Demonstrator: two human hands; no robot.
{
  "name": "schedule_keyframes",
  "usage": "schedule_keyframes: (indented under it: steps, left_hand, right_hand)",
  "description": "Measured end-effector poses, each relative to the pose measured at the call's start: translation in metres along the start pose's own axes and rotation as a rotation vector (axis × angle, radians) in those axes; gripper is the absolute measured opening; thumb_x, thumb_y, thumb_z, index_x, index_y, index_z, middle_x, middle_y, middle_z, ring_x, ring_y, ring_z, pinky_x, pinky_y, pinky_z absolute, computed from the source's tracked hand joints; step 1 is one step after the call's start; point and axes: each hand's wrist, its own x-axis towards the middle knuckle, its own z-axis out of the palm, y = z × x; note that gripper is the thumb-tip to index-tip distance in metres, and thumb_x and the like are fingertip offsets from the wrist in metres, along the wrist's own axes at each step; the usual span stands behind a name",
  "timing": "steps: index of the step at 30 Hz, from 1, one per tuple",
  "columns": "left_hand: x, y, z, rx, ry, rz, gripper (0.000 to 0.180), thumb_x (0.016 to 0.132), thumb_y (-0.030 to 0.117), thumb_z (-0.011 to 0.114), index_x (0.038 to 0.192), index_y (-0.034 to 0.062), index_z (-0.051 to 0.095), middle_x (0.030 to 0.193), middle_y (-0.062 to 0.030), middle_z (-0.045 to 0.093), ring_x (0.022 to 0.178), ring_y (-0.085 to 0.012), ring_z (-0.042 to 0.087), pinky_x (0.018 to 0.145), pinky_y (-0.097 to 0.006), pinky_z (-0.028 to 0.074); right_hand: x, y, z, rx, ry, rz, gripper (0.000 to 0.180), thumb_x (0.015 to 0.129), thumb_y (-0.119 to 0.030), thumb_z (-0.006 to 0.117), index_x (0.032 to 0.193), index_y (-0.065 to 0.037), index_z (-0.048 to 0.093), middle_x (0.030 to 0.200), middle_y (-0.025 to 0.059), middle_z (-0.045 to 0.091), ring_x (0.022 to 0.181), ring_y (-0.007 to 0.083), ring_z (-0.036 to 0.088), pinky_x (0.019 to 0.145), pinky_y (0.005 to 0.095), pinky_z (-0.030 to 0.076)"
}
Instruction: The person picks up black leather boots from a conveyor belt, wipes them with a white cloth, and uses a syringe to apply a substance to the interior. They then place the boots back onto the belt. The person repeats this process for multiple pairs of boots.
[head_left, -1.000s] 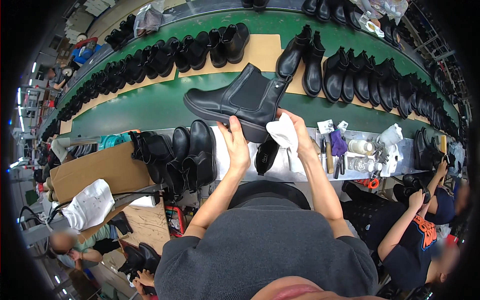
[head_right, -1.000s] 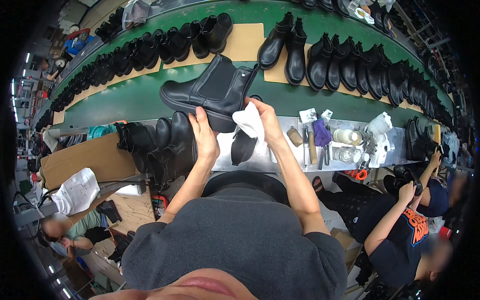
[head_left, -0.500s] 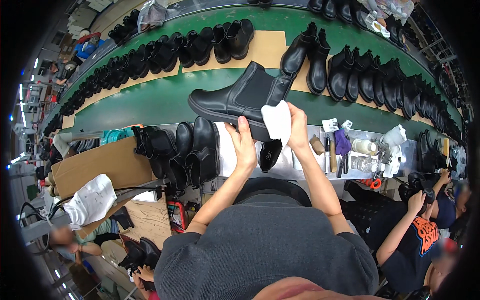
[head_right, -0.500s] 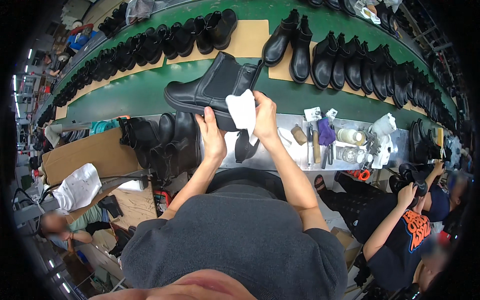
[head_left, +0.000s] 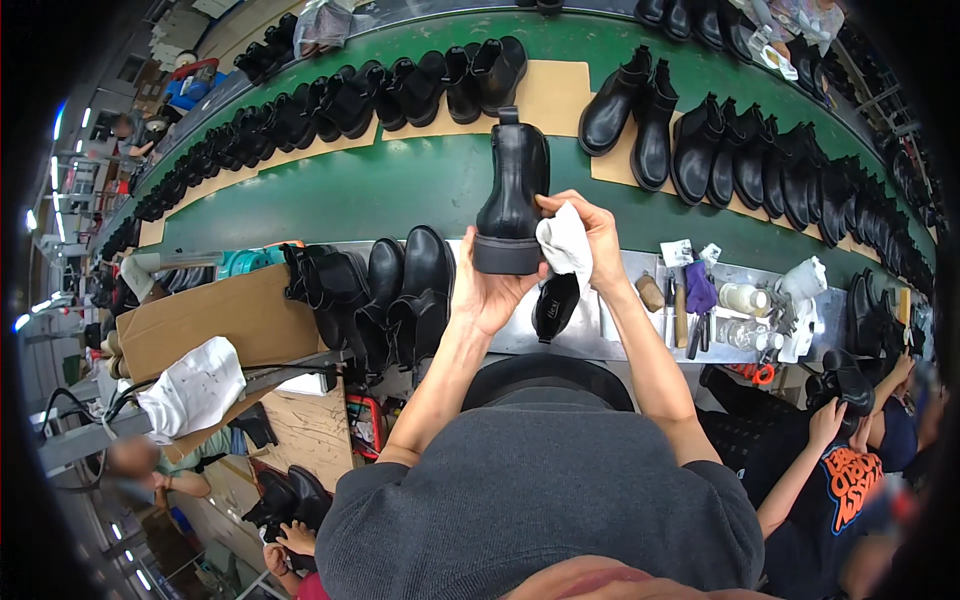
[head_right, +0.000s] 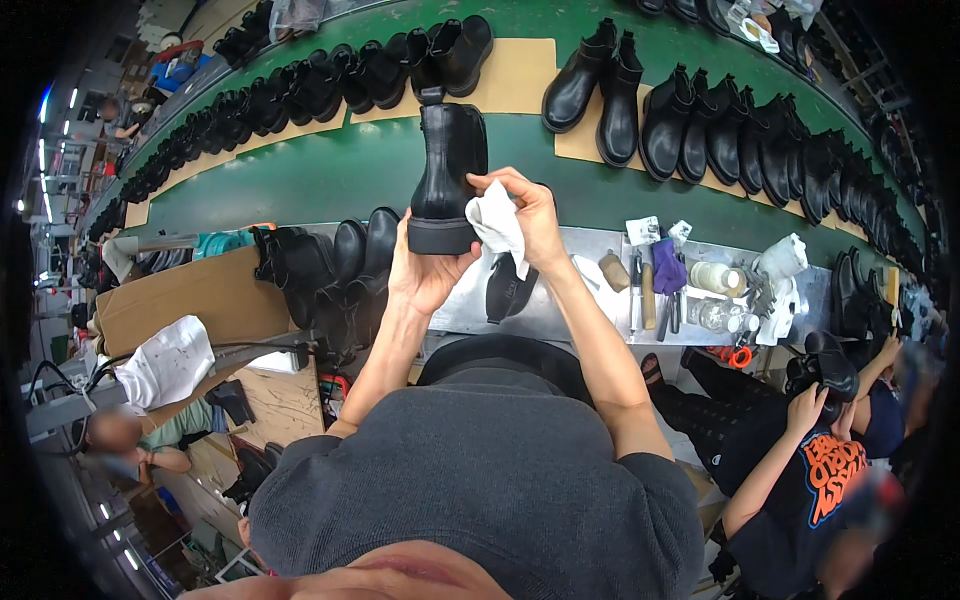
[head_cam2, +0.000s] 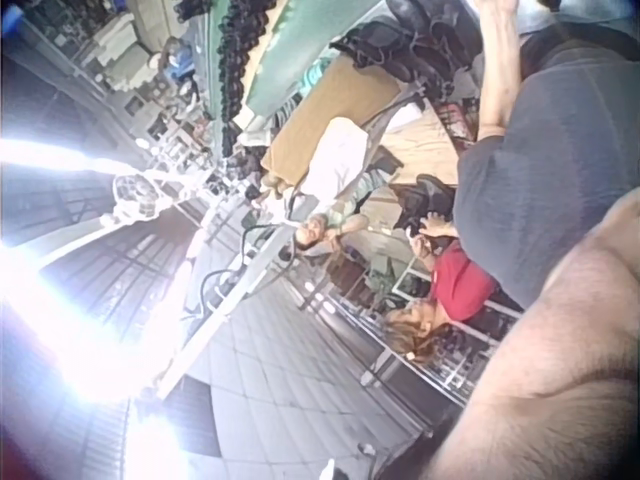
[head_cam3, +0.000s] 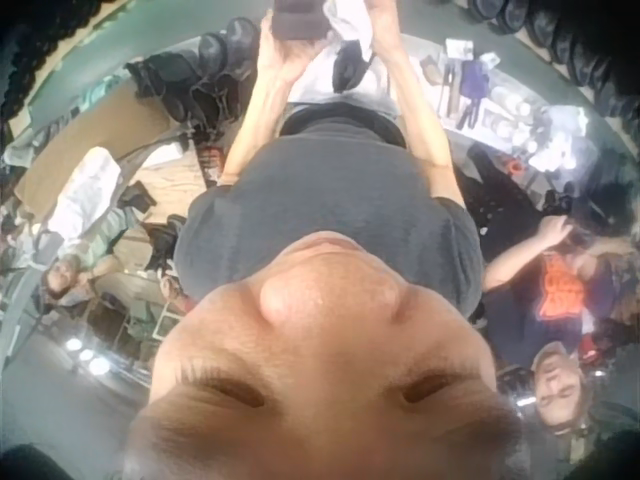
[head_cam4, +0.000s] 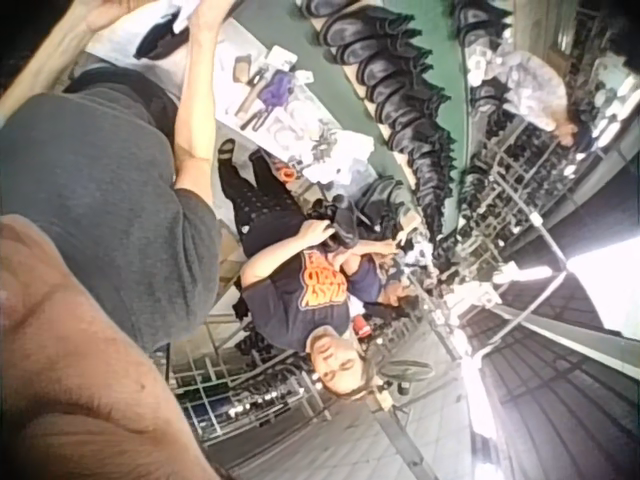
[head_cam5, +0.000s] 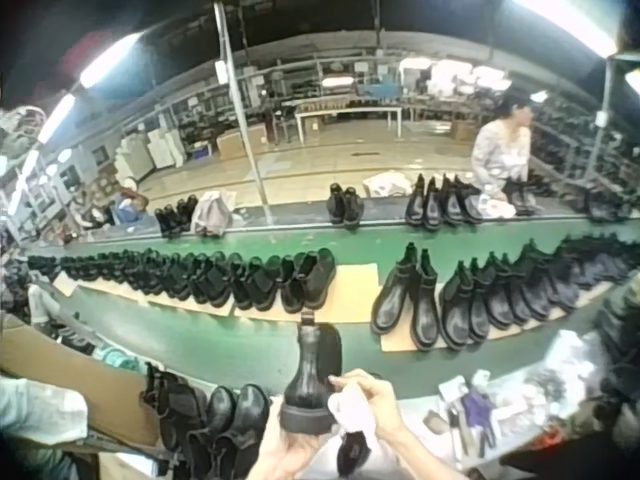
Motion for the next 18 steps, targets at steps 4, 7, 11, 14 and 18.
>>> schedule_keyframes:
  steps: [4,7,11,14,18]
  left_hand:
    - [-0.007,-0.011,0.001,0.052,0.087,0.046,0.052,0.096,0.046,0.039,0.127,0.0052,0.044,0.124,-0.0156,0.053,0.109,-0.0320,0.058,0.085,-0.048,0.055]
    - [-0.007,-0.007,-0.006,0.049,0.078,0.089,0.052,0.095,0.046,0.043,0.127,0.0051,0.045,0.123,-0.0162,0.053,0.109,-0.0323,0.057,0.085,-0.048,0.055]
    - [-0.008,0.000,-0.016,-0.146,0.030,-0.001,0.052,0.094,0.045,0.046,0.125,0.0029,0.047,0.118,-0.0184,0.056,0.104,-0.0326,0.059,0.084,-0.046,0.056]
    - [-0.013,-0.003,-0.021,-0.224,0.047,0.005,0.052,0.093,0.044,0.048,0.123,0.0019,0.048,0.118,-0.0187,0.056,0.105,-0.0330,0.058,0.084,-0.045,0.056]
    - [-0.021,0.004,-0.024,-0.159,0.083,0.068,0.056,0.092,0.050,0.046,0.119,0.0009,0.051,0.117,-0.0165,0.056,0.109,-0.0332,0.055,0.084,-0.047,0.054]
  right_hand:
    - [0.002,-0.002,0.018,-0.392,0.094,-0.029,0.018,0.079,0.000,0.065,0.097,0.000,0.060,0.090,0.0048,0.064,0.082,0.0079,0.060,0.073,0.0219,0.048]
    - [0.010,-0.015,0.020,-0.314,0.024,0.114,0.016,0.079,0.000,0.065,0.094,-0.001,0.060,0.084,0.0044,0.063,0.074,0.0088,0.061,0.065,0.0214,0.050]
    - [0.004,0.007,0.006,0.131,-0.034,0.300,0.018,0.081,0.000,0.066,0.099,0.000,0.061,0.081,0.0030,0.064,0.070,0.0094,0.062,0.059,0.0219,0.051]
    - [0.001,0.016,0.011,0.006,-0.002,0.216,0.020,0.079,-0.002,0.067,0.099,0.001,0.061,0.085,0.0044,0.064,0.072,0.0091,0.061,0.061,0.0222,0.051]
    - [0.012,-0.001,0.030,-0.250,-0.102,0.087,0.027,0.073,-0.003,0.068,0.098,0.002,0.062,0.093,0.0057,0.064,0.085,0.0114,0.060,0.073,0.0250,0.048]
